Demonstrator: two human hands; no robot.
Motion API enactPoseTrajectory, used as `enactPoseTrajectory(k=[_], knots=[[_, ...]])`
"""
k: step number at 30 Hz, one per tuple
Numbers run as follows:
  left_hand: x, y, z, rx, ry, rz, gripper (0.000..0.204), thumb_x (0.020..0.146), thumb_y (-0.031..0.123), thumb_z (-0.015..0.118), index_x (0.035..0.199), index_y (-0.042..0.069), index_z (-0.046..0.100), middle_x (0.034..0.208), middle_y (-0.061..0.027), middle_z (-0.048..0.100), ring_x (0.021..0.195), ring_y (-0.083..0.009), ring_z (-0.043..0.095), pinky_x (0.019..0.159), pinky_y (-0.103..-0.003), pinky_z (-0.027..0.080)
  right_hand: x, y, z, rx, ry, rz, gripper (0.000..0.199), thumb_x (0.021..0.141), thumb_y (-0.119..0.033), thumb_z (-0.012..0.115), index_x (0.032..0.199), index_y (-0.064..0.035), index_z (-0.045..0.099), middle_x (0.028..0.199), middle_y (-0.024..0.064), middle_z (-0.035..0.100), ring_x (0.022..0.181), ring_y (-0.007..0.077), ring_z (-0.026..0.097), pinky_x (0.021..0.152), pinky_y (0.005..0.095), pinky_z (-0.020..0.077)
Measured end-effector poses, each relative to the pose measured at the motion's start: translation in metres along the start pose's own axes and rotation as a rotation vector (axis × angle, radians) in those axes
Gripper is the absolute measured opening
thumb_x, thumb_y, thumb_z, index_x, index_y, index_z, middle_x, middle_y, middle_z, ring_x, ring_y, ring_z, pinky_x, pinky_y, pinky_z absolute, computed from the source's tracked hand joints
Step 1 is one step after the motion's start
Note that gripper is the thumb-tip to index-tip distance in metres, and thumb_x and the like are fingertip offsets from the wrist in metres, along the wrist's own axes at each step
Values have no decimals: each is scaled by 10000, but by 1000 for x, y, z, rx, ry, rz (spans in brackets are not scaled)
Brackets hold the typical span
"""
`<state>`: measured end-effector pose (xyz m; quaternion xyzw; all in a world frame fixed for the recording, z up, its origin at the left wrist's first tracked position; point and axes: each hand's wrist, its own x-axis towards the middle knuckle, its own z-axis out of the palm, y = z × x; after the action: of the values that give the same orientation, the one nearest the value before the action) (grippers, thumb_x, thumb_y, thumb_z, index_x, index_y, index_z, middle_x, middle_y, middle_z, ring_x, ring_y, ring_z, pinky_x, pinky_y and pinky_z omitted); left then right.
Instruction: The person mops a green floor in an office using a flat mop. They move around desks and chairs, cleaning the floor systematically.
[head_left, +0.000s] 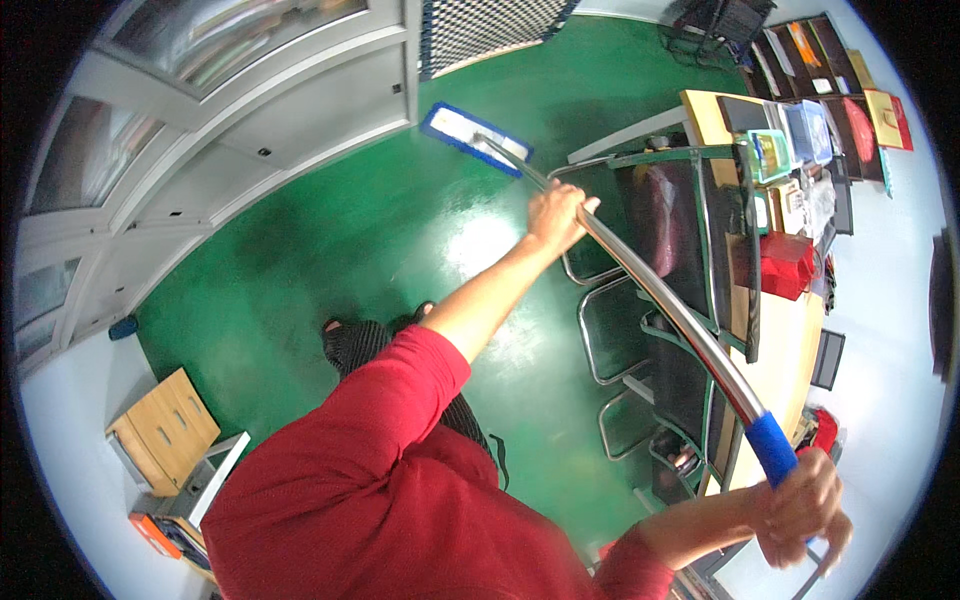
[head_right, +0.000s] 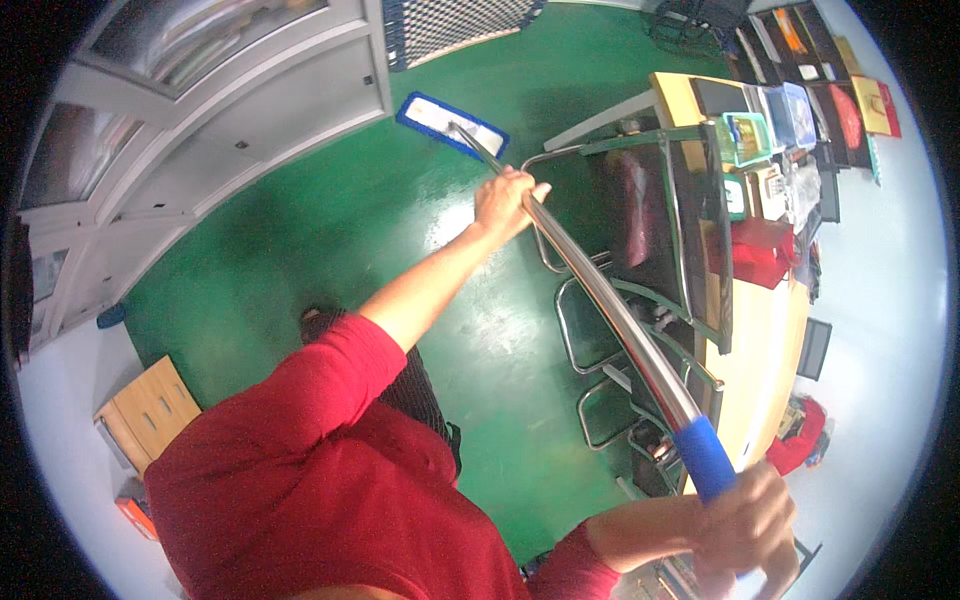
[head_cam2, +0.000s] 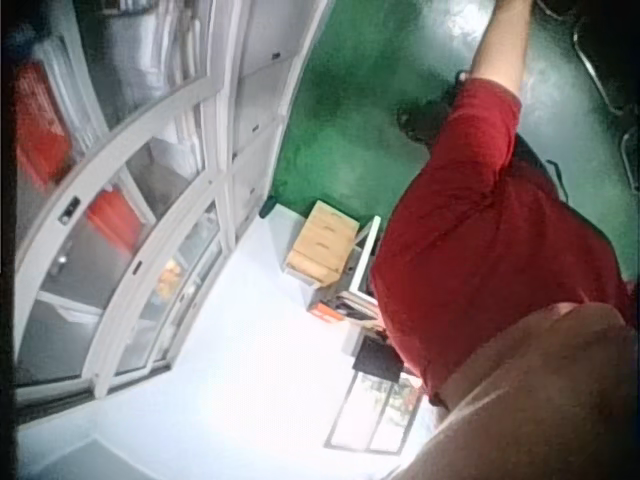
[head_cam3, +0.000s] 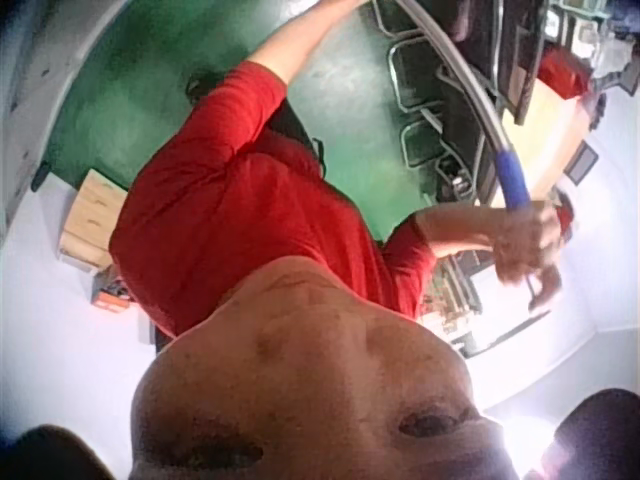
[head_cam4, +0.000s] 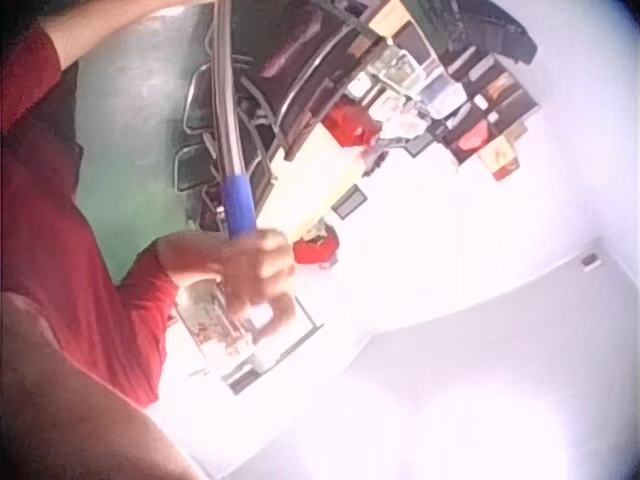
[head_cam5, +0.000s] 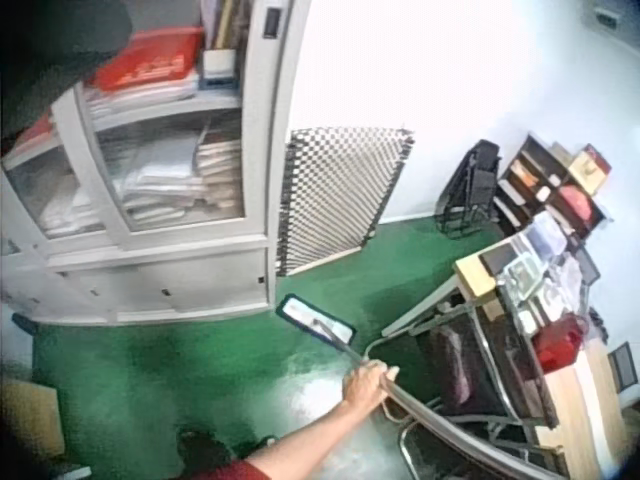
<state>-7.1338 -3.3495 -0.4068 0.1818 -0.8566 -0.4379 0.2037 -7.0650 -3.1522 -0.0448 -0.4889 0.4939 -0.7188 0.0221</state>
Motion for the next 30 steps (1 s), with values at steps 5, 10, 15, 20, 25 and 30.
enactPoseTrajectory(k=[5,10,15,20,25,30], knots=[[71,-16,27,18,-56,-105,309,816,337,582,723,43,574,872,-107,619,859,-332,609,770,-449,489,13,66,0,-200,217,63,306,649,-27,687,828,-258,596,501,-71,459,475,64,467,472,206,390],[132,-17,64,-84,55,-177,279,822,307,569,732,43,567,878,-103,602,870,-353,584,822,-428,461,63,105,-37,-178,88,20,162,726,-66,654,765,-190,557,443,-65,470,373,51,436,409,185,345],[210,-1,95,-149,-17,-159,273,825,307,563,756,43,580,901,-110,587,924,-342,555,778,-433,462,123,147,-80,-142,-86,-33,183,804,-52,485,639,-124,520,392,-27,452,326,69,430,362,206,346],[299,-29,151,-96,-116,-121,254,770,340,632,779,91,585,874,-48,583,875,-279,591,685,-407,461,143,210,-124,-358,-82,59,122,727,-74,633,819,-98,557,503,13,528,437,149,507,452,278,405],[344,-55,178,329,-206,221,173,726,226,664,850,162,563,924,15,590,997,-239,566,905,-555,406,131,250,-145,-307,52,85,320,647,-14,622,930,-133,532,461,-20,495,388,121,472,436,259,391],[330,-32,154,162,-383,248,205,683,125,664,835,140,528,932,-13,578,1063,-243,542,947,-638,322,137,226,-154,-294,271,-90,292,633,-34,613,883,-176,563,411,-71,462,329,22,401,395,173,322]])
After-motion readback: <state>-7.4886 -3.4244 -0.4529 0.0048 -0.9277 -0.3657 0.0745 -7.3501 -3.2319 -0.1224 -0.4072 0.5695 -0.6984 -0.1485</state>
